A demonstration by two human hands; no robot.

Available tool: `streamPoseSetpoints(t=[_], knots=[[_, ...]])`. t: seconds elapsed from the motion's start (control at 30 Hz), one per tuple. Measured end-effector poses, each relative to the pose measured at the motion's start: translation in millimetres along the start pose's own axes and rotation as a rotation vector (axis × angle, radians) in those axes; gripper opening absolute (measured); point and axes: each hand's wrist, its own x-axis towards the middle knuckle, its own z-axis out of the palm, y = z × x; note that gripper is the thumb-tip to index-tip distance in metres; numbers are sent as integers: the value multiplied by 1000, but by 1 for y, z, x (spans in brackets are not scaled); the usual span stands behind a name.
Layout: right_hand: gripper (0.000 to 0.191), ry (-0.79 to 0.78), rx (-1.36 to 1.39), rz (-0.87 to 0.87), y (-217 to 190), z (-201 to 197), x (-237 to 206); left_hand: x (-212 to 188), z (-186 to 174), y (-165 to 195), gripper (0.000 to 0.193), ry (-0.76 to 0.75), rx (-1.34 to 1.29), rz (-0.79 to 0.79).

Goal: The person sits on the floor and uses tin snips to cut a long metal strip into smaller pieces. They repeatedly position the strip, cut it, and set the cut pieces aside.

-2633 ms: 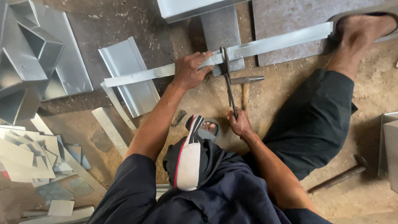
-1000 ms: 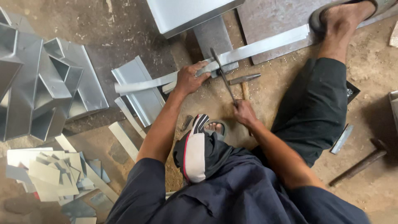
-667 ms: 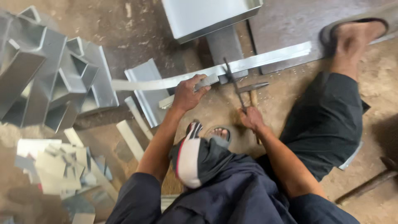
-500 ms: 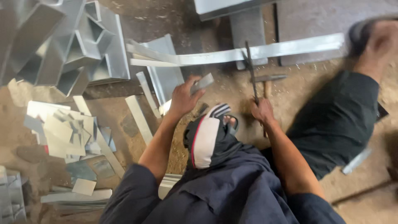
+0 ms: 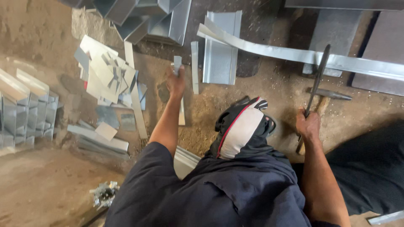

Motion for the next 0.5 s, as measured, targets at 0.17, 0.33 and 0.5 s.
streamPoseSetpoints(t=[0.17, 0.33, 0.5], knots=[[47, -19, -36, 3, 4, 1, 2, 13, 38, 31, 55, -86, 27, -113], [50, -27, -57, 79, 17, 0, 5, 18, 74, 39, 73, -188, 430, -124], [44, 63, -64, -6, 30, 0, 7, -24, 58, 40, 45, 175, 89, 244]])
